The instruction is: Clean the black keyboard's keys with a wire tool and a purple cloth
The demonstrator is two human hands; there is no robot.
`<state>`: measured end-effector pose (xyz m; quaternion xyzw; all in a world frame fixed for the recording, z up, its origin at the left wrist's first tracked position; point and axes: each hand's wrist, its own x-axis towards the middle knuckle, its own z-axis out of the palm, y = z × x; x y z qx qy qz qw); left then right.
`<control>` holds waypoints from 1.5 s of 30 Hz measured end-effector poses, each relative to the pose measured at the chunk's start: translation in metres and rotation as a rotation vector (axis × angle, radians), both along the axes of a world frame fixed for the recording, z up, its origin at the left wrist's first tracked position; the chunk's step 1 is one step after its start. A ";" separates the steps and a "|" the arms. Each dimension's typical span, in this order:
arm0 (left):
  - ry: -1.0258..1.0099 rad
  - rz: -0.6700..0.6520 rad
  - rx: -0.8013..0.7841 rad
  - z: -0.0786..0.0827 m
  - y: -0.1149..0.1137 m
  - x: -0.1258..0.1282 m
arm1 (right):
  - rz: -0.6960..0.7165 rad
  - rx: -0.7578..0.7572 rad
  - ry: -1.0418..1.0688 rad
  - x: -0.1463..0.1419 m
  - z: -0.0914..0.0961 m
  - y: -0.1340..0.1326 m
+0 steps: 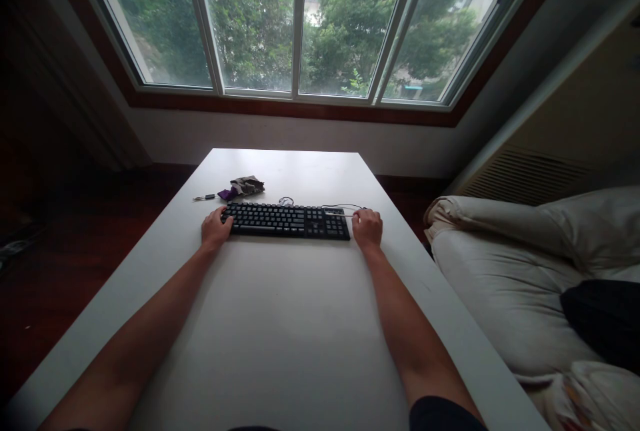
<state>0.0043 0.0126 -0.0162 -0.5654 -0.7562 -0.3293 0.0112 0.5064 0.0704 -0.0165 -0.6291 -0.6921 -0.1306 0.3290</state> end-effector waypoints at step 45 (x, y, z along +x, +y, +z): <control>-0.001 0.010 -0.028 0.002 0.000 0.002 | 0.114 -0.050 0.193 0.022 -0.009 0.001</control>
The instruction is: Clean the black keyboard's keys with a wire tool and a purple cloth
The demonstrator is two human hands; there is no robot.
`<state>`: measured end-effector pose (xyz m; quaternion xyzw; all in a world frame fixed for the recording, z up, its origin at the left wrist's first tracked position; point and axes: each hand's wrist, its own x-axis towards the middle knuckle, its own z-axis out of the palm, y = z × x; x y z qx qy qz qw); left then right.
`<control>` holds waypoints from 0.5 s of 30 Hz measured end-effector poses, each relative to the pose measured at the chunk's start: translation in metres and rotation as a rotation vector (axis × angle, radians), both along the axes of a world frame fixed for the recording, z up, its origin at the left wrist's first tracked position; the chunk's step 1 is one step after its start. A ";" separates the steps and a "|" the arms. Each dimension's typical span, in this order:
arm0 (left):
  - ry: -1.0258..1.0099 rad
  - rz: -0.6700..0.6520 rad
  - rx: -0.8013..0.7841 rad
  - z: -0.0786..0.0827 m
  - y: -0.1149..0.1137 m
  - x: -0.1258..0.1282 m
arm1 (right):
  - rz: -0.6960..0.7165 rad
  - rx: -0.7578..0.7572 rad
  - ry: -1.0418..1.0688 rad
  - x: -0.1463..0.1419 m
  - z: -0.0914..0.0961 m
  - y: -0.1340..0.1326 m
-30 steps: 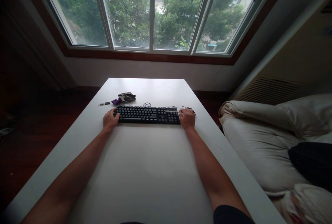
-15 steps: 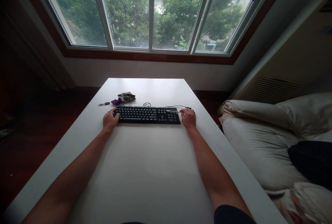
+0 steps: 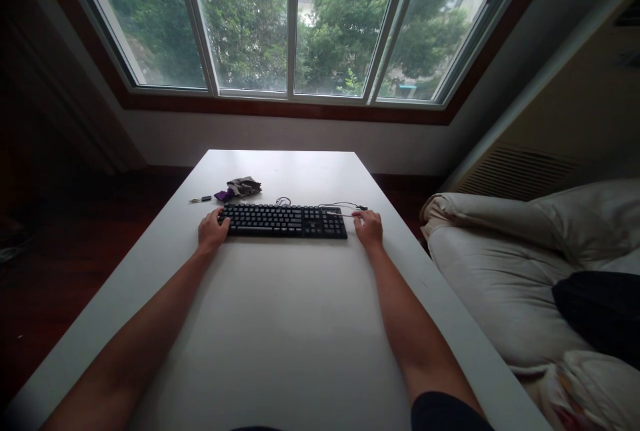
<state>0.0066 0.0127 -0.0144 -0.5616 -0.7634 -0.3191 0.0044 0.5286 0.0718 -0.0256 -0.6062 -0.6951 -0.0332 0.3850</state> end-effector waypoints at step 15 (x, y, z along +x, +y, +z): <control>-0.014 0.000 -0.015 0.002 -0.002 0.002 | -0.122 -0.020 0.043 0.012 -0.002 0.002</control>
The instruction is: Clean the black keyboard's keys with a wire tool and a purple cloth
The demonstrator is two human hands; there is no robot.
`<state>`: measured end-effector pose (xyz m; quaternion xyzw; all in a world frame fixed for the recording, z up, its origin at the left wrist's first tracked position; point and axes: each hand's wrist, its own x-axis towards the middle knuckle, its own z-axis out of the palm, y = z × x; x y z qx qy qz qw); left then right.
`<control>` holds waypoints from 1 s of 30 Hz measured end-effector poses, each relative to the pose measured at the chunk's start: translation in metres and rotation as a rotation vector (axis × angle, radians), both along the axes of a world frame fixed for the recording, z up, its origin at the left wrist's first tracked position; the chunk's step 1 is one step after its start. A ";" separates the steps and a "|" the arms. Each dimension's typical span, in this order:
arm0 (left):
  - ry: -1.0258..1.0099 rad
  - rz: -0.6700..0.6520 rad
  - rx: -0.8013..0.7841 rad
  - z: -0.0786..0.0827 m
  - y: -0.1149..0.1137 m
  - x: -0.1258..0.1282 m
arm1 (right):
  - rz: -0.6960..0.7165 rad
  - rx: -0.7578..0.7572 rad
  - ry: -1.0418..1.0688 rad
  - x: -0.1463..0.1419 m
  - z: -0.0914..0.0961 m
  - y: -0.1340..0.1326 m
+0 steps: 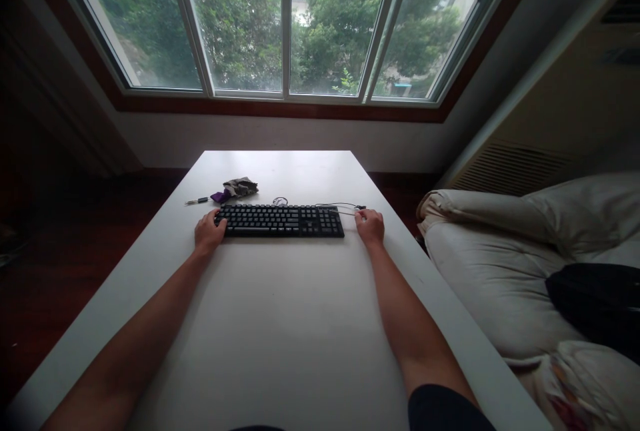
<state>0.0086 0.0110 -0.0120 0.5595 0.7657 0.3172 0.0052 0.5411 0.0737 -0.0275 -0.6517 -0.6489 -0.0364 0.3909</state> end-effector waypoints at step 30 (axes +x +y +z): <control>0.003 -0.001 0.004 -0.001 0.001 0.000 | -0.223 -0.034 -0.250 -0.021 0.024 -0.015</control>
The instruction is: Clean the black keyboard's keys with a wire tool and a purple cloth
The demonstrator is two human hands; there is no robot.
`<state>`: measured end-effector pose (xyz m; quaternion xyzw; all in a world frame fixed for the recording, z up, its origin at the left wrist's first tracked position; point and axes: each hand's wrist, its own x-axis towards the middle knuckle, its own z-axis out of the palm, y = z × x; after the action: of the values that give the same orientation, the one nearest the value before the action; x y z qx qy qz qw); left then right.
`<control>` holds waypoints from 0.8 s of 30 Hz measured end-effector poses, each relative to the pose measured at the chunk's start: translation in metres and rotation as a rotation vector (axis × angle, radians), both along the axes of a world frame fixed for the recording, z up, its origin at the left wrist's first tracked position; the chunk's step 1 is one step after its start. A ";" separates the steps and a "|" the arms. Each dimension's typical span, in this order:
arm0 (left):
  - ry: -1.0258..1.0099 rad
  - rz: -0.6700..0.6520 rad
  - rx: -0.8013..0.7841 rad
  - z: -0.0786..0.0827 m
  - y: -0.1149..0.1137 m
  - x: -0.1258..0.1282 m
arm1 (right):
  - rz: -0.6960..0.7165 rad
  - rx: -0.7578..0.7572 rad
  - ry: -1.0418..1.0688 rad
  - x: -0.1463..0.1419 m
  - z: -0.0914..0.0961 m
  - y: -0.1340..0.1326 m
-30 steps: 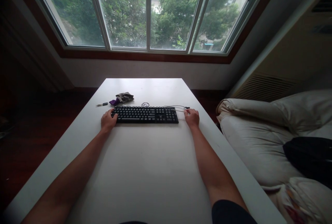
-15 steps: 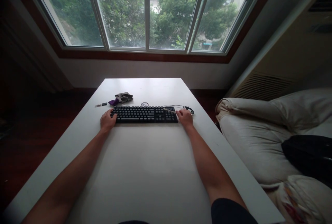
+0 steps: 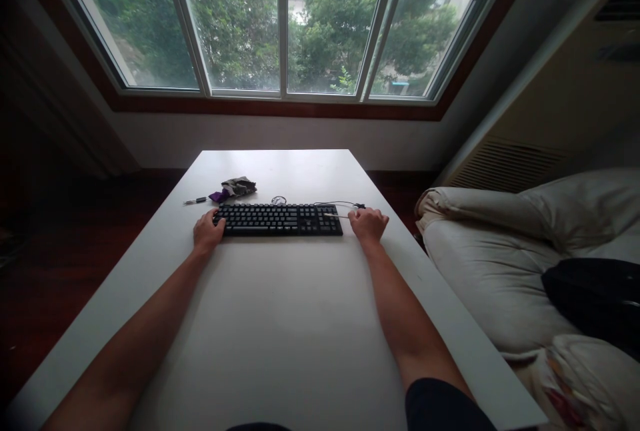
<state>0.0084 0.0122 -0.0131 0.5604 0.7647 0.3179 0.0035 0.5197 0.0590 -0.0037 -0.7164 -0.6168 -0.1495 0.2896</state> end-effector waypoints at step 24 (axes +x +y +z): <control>0.010 0.004 -0.002 0.002 -0.001 0.001 | 0.077 0.048 -0.008 0.016 -0.001 0.006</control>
<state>0.0093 0.0109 -0.0112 0.5606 0.7662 0.3142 -0.0002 0.5361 0.0646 -0.0049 -0.6842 -0.6415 -0.1560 0.3099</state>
